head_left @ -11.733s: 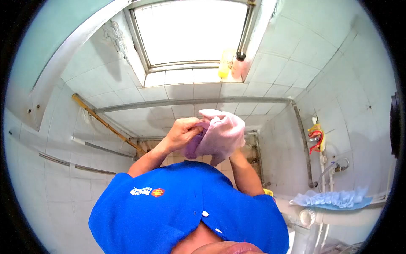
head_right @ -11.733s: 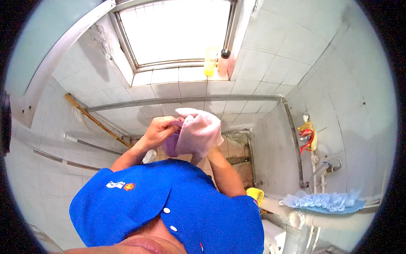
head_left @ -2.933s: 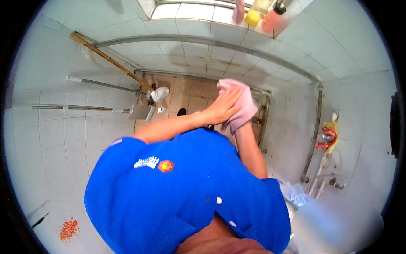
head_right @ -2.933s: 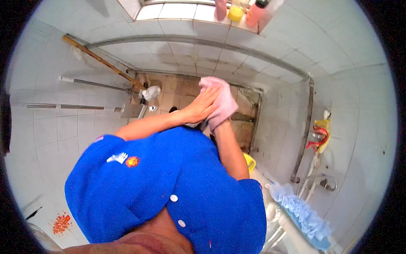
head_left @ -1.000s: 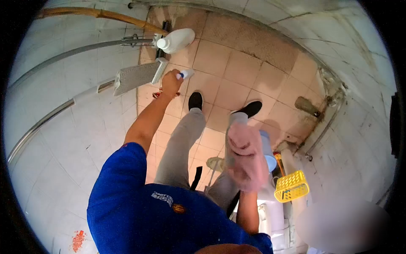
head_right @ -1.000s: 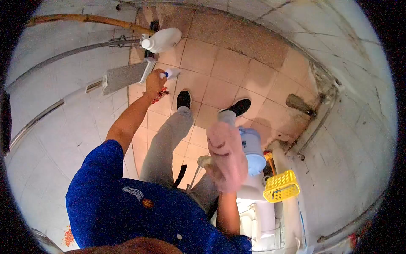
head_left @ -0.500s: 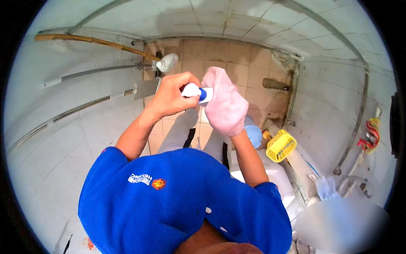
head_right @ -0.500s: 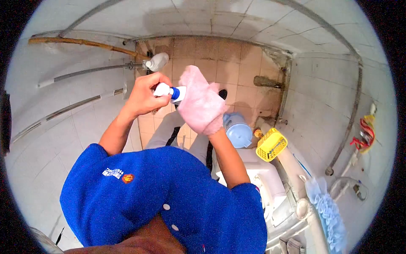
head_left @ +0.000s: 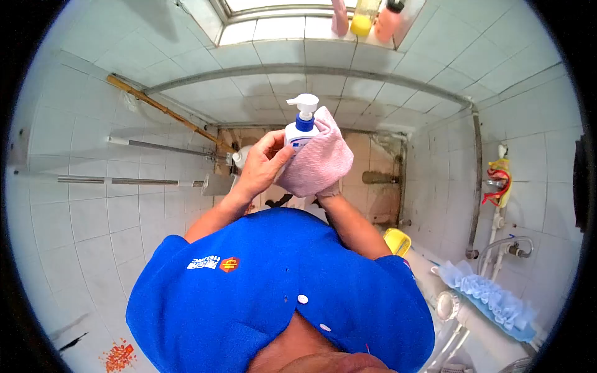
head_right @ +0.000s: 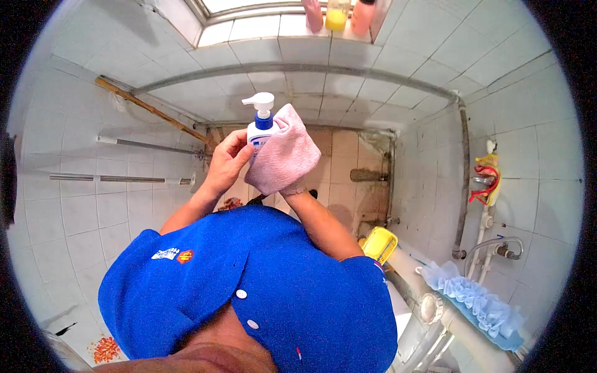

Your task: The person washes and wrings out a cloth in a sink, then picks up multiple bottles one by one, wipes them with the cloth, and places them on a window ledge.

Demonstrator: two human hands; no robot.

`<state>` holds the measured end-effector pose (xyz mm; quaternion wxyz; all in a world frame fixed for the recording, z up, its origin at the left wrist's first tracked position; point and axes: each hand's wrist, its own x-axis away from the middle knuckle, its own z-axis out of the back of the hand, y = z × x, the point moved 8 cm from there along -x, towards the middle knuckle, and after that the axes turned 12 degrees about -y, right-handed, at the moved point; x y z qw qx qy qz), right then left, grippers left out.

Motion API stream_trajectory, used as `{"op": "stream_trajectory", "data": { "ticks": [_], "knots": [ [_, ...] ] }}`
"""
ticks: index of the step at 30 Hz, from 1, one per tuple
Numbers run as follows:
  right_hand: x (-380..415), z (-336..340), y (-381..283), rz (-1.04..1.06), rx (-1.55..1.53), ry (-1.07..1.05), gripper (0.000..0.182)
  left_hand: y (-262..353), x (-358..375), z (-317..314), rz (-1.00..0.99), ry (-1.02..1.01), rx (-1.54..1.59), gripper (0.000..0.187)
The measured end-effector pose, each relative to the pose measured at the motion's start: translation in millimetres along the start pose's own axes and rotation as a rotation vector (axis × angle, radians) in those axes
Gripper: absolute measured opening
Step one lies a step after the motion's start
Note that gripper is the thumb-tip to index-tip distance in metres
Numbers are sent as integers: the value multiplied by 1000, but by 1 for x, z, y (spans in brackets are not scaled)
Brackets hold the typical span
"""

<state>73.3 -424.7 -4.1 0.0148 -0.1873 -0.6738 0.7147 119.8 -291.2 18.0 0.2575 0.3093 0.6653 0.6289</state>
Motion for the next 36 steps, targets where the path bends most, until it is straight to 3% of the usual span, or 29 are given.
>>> {"op": "stream_trajectory", "data": {
  "ticks": [5,7,9,13,14,20,21,23,27,29,30,31,32,35,36],
  "knots": [
    [-27,1,-82,223,457,-139,39,27,-3,0,-122,-14,8,38],
    [-39,-2,-70,110,443,-303,41,30,-6,0,-101,-45,161,39],
    [-54,-12,-68,93,475,-333,34,33,-6,0,-132,-78,160,41],
    [-64,-33,-77,40,-73,-457,26,22,-12,16,-64,-131,318,47],
    [-64,-36,-87,132,-12,-463,26,25,-14,16,-61,-168,398,48],
    [-42,-43,-164,95,124,-361,27,43,-14,15,11,-358,530,48],
    [-33,-49,-196,146,535,-334,30,52,-10,13,48,-305,488,47],
    [-29,-57,-206,183,952,-283,33,54,-9,18,87,-267,444,47],
    [-30,-50,-176,208,787,102,30,68,-17,32,1,-215,319,46],
    [-37,-59,-172,186,557,46,22,99,-15,48,-243,-56,31,46],
    [-38,-65,-169,170,439,18,20,98,-20,53,-315,-67,49,46],
    [-36,-72,-169,162,440,24,20,105,-17,55,-385,-29,-15,45],
    [-33,-70,-168,30,633,164,19,109,-13,56,-393,-33,-30,41],
    [-26,-57,-177,-99,801,197,21,113,-2,47,-470,-51,-44,33],
    [-28,-58,-180,83,932,191,23,116,1,44,-542,-58,-40,31]
  ]
}}
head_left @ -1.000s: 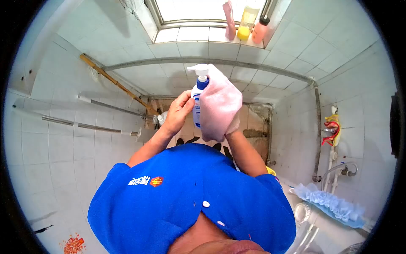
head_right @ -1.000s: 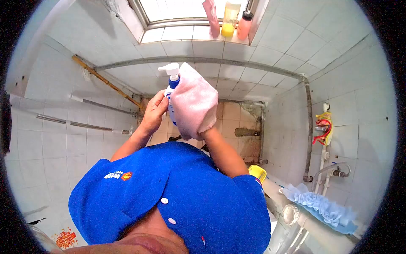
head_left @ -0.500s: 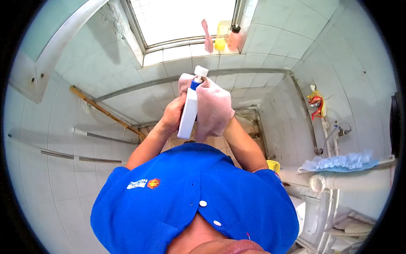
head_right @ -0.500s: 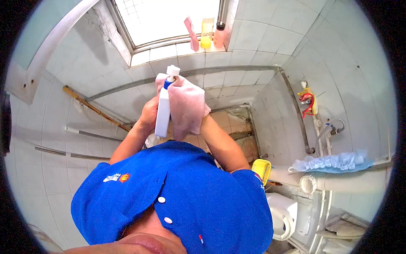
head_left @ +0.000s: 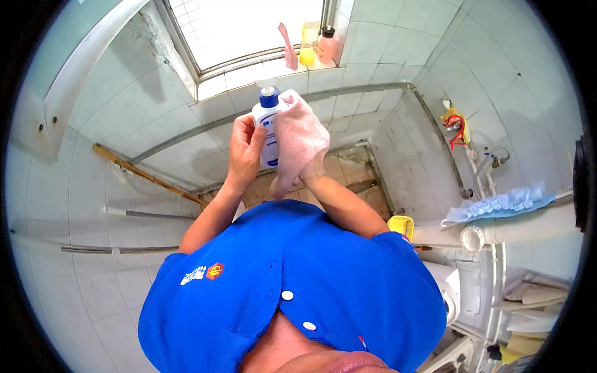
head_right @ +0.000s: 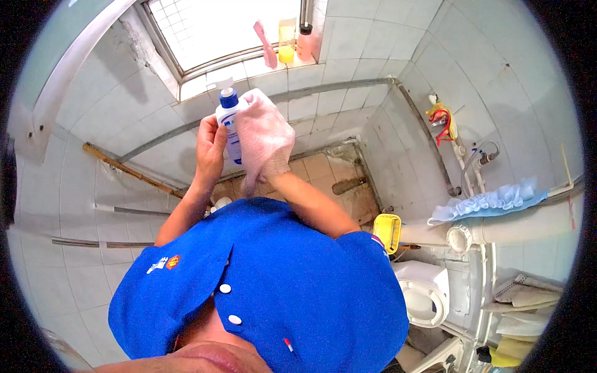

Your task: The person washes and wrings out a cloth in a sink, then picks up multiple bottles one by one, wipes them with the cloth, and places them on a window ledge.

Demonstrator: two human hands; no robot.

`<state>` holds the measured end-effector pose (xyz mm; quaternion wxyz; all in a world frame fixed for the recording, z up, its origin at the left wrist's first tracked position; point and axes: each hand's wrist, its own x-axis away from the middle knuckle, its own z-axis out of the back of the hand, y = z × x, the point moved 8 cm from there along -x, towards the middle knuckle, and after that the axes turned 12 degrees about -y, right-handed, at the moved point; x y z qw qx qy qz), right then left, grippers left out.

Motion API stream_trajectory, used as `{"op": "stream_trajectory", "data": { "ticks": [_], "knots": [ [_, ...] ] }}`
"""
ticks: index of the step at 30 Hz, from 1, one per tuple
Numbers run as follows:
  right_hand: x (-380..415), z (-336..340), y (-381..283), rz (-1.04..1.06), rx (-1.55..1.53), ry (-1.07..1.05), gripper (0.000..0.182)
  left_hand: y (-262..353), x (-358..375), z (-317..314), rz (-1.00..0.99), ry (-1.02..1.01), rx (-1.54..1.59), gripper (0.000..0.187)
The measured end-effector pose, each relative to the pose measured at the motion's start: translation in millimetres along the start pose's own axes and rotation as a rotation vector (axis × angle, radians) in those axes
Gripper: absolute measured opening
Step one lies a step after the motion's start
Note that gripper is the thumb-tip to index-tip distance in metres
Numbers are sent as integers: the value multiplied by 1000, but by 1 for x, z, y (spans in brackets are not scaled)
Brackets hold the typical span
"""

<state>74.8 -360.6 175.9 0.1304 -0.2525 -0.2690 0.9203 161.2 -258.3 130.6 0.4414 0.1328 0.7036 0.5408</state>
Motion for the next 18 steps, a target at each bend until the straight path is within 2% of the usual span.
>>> {"op": "stream_trajectory", "data": {
  "ticks": [3,5,6,7,8,10,11,12,13,15,17,18],
  "knots": [
    [-3,-3,-17,234,287,49,27,-10,5,6,62,12,104,32],
    [-3,-24,2,144,-20,97,31,-10,7,8,38,35,87,32],
    [3,-30,0,227,69,160,33,-7,7,7,39,50,87,33],
    [4,-32,4,219,65,153,33,-6,9,7,41,64,85,33],
    [2,-34,7,273,-27,134,33,-16,9,11,102,6,13,44],
    [-2,-43,18,434,-176,139,32,-15,6,17,184,-57,49,51],
    [-5,-41,22,418,-185,134,32,-13,2,14,255,-119,86,58],
    [-10,-49,24,400,-228,-24,33,-4,-4,9,250,-194,89,69],
    [-14,-57,27,384,-270,-180,35,-7,-4,6,262,-197,90,69],
    [-16,-61,34,373,-303,-121,34,-11,-6,-1,276,-210,28,69],
    [-12,-43,30,370,-192,60,28,-24,-6,-3,269,-177,22,68],
    [-12,-48,35,365,-256,65,25,-31,-6,-3,240,-151,40,66]
  ]
}}
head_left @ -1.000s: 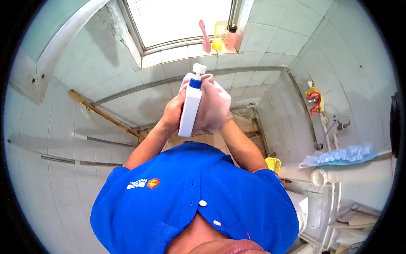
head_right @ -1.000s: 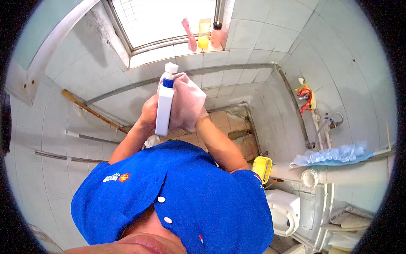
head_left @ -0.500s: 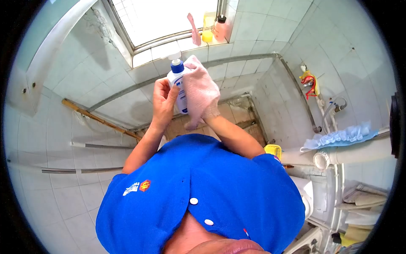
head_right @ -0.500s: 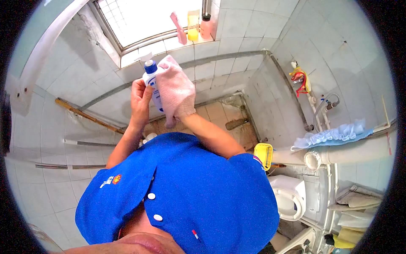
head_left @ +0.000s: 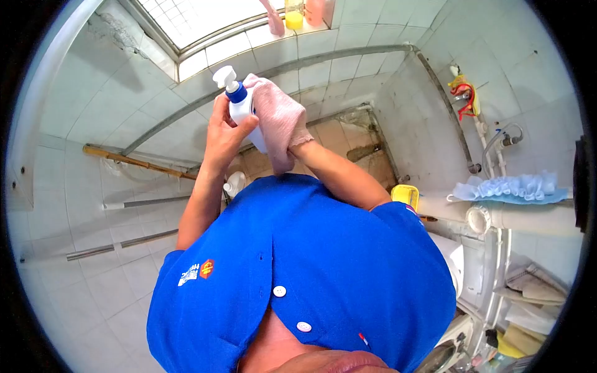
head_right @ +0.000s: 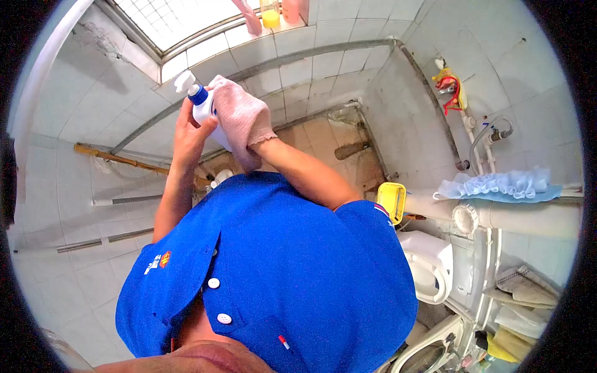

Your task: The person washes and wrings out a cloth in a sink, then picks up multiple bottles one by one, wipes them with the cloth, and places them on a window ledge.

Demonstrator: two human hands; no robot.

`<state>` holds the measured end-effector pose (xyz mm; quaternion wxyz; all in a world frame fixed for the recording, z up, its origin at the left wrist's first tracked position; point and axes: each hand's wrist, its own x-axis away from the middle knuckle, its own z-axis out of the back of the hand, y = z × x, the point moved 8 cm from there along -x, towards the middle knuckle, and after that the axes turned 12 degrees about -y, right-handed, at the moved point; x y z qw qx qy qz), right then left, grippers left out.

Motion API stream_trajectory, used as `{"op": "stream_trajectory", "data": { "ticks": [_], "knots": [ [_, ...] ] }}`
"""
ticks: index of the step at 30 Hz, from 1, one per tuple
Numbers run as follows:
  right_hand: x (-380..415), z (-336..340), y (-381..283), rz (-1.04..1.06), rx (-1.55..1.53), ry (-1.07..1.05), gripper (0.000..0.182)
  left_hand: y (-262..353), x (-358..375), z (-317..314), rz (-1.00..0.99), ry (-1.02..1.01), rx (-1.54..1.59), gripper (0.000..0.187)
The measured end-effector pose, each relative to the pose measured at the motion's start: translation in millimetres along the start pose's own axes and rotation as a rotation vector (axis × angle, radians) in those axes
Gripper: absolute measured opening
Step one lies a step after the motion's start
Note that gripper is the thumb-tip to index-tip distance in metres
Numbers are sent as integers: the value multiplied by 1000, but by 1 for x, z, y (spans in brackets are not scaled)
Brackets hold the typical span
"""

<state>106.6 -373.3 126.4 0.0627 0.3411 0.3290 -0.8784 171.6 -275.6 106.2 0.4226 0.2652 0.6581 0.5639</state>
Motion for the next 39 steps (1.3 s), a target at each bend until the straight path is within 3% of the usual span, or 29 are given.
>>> {"op": "stream_trajectory", "data": {
  "ticks": [4,7,9,12,13,14,16,19,21,22,24,26,29,30,32,34,39],
  "knots": [
    [4,-5,2,-54,76,-124,21,1,-6,14,-36,141,-16,56],
    [16,-36,23,-204,-88,-421,31,15,-10,30,-122,321,-99,50],
    [32,-38,25,-274,-388,-484,41,18,-11,25,-21,368,-179,53],
    [34,-45,31,-352,-498,-598,51,5,-19,13,12,215,-266,76],
    [33,-51,44,-379,-517,-594,56,6,-21,7,1,63,-260,83],
    [27,-51,46,-403,-527,-599,60,11,-24,4,32,-3,-256,83],
    [19,-25,22,-203,-262,-632,63,18,-28,3,82,-55,-223,82],
    [20,-31,28,-471,-473,-716,71,18,-31,12,108,-45,-314,79],
    [0,9,5,-296,-148,-416,68,28,-31,11,98,45,-294,74],
    [-9,21,-5,-165,-13,-249,54,33,-30,13,64,104,-390,73],
    [-23,29,-11,-98,105,-140,49,42,-28,14,-94,182,-673,66],
    [-19,37,-22,167,277,-34,40,42,-26,8,-114,207,-765,65],
    [-20,7,-2,-30,247,-79,38,36,-22,6,-76,278,-776,62],
    [-19,4,-7,49,356,-117,36,35,-20,8,-108,301,-790,63],
    [-26,7,-5,1,250,-131,36,41,-17,13,-146,335,-805,64],
    [-33,5,-2,-28,-85,-167,36,46,-12,14,-95,275,-795,66],
    [-22,-1,9,-50,-305,-164,36,58,-6,10,-116,224,-791,67]
  ]
}}
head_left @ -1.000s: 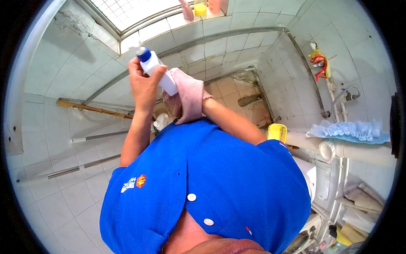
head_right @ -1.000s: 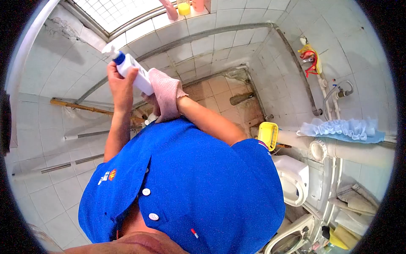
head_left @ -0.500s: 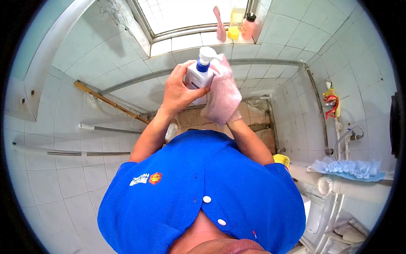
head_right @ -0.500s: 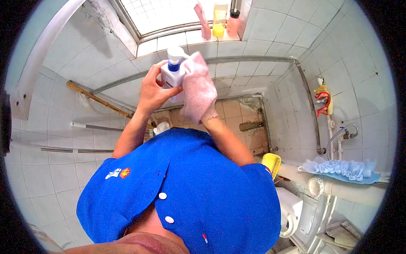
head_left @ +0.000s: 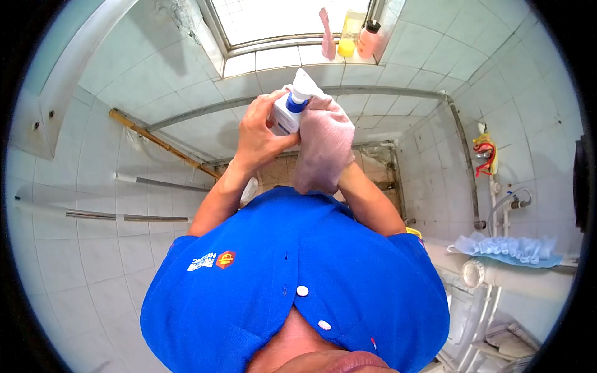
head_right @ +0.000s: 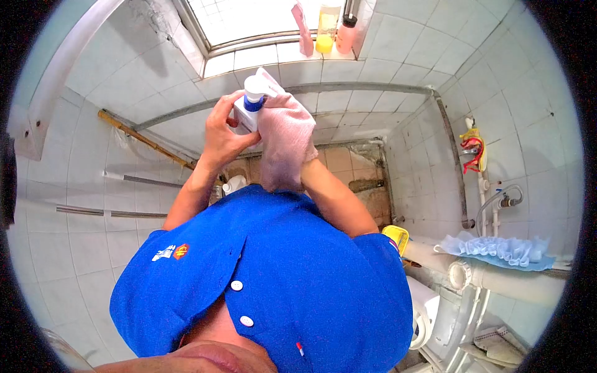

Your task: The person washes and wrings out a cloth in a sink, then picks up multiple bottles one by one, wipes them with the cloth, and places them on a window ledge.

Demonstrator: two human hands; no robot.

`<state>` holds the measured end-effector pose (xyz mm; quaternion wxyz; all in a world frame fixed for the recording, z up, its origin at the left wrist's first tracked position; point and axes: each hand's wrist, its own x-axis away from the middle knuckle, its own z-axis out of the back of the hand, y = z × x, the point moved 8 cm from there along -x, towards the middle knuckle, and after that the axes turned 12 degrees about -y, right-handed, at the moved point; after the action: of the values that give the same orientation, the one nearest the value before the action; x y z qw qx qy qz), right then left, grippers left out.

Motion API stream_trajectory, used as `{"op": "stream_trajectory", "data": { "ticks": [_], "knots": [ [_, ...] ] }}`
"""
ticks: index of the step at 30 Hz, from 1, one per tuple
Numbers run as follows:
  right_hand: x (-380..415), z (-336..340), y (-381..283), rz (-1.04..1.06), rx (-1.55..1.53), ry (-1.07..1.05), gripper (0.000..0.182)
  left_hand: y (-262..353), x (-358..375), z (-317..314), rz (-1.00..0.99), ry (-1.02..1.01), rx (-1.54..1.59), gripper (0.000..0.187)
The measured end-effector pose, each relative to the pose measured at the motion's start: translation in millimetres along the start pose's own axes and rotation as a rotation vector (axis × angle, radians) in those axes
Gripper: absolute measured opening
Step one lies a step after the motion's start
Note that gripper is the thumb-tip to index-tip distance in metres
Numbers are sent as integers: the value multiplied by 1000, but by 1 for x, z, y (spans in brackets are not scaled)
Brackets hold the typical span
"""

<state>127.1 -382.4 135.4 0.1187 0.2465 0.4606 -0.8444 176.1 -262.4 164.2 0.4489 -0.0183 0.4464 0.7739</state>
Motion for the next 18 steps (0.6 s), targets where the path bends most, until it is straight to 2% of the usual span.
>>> {"op": "stream_trajectory", "data": {
  "ticks": [3,6,8,9,10,11,14,16,17,18],
  "knots": [
    [-4,2,3,-83,-118,40,37,0,2,1,14,-30,54,67],
    [-9,12,-26,130,-156,18,40,-12,3,-5,58,-107,218,68],
    [-12,10,-40,164,-28,-69,39,-23,2,-10,80,-167,318,69],
    [-11,14,-52,210,161,-81,36,-30,1,-13,100,-196,494,69],
    [-13,18,-66,209,157,-85,36,-33,1,-15,121,-221,671,69],
    [-18,11,-65,25,188,-220,38,-34,1,-13,126,-225,830,71],
    [-10,-11,-44,21,308,-292,44,-35,-2,4,43,-144,989,77],
    [3,-54,-1,-379,-674,-524,38,-38,-6,8,3,-145,971,78],
    [10,-65,14,-497,-1096,-386,31,-40,-5,7,17,-150,983,77],
    [16,-69,20,-496,-1097,-390,31,-41,-5,6,30,-156,994,77]
  ]
}}
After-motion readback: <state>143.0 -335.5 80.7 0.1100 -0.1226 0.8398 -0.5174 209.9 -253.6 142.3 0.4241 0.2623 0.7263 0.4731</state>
